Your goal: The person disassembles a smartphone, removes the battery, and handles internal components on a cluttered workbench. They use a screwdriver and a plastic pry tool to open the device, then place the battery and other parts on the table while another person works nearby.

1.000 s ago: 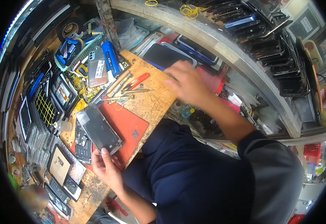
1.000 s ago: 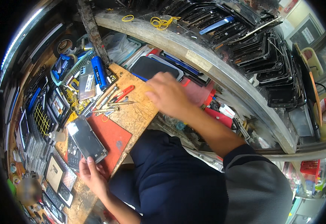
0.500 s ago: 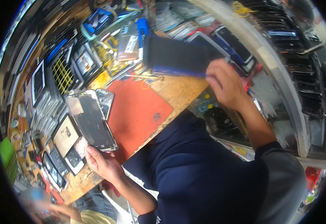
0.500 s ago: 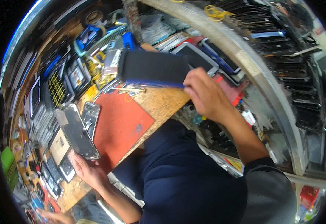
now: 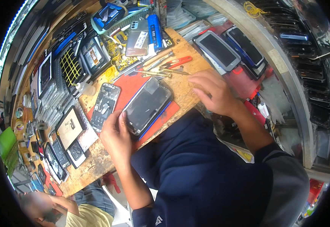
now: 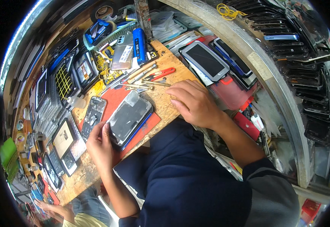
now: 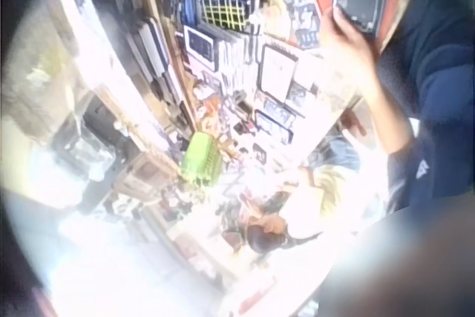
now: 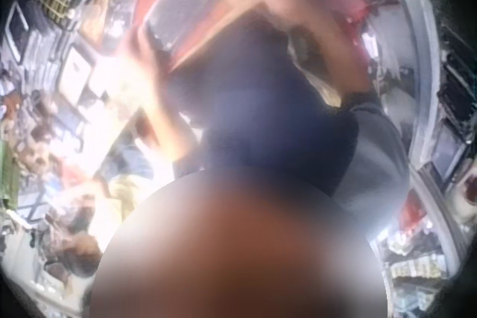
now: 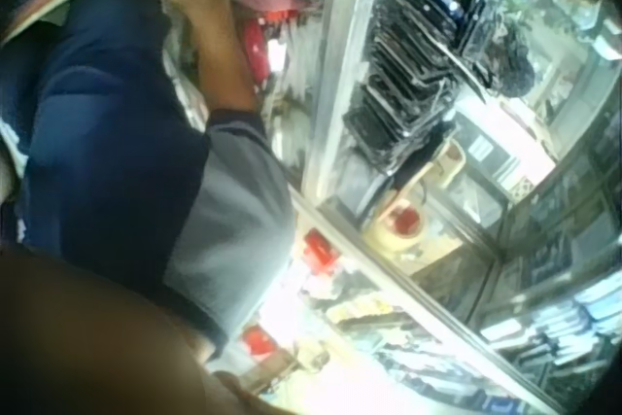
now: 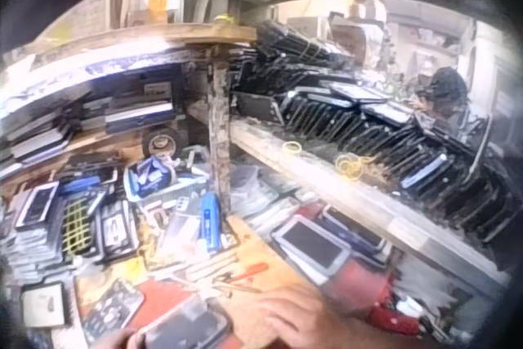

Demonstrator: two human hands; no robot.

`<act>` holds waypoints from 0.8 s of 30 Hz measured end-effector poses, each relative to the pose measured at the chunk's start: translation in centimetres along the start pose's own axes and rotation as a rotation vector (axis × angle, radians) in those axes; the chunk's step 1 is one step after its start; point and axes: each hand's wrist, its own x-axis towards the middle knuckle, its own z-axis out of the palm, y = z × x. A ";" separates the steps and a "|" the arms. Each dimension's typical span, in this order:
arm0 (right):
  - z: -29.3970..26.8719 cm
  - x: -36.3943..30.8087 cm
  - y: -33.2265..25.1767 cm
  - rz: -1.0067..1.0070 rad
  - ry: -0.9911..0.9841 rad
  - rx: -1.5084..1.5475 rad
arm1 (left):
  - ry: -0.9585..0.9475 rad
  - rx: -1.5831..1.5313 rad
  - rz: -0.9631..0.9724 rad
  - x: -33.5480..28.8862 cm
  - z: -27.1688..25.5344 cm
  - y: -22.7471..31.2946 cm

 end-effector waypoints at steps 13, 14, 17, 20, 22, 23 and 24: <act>-6.3 -2.4 7.6 0.285 0.062 -0.461 | -0.271 0.399 0.494 -1.3 0.8 1.4; -6.3 -2.6 8.0 0.292 0.042 -0.523 | -0.262 0.412 0.490 -1.6 0.4 1.2; -5.9 -3.3 8.4 0.408 -0.049 -0.451 | -0.235 0.396 0.447 -2.2 -0.5 0.5; -5.6 -3.6 8.4 0.360 -0.054 -0.537 | -0.237 0.312 0.403 -2.2 -0.5 0.2; -5.8 -3.6 8.2 0.345 -0.059 -0.576 | -0.124 0.304 0.466 -1.6 0.0 0.3; -5.9 -3.5 8.0 0.379 -0.056 -0.565 | -0.124 0.270 0.437 -1.3 0.2 0.5; -6.0 -3.5 7.7 0.378 -0.034 -0.559 | -0.124 0.250 0.397 -1.1 0.2 0.7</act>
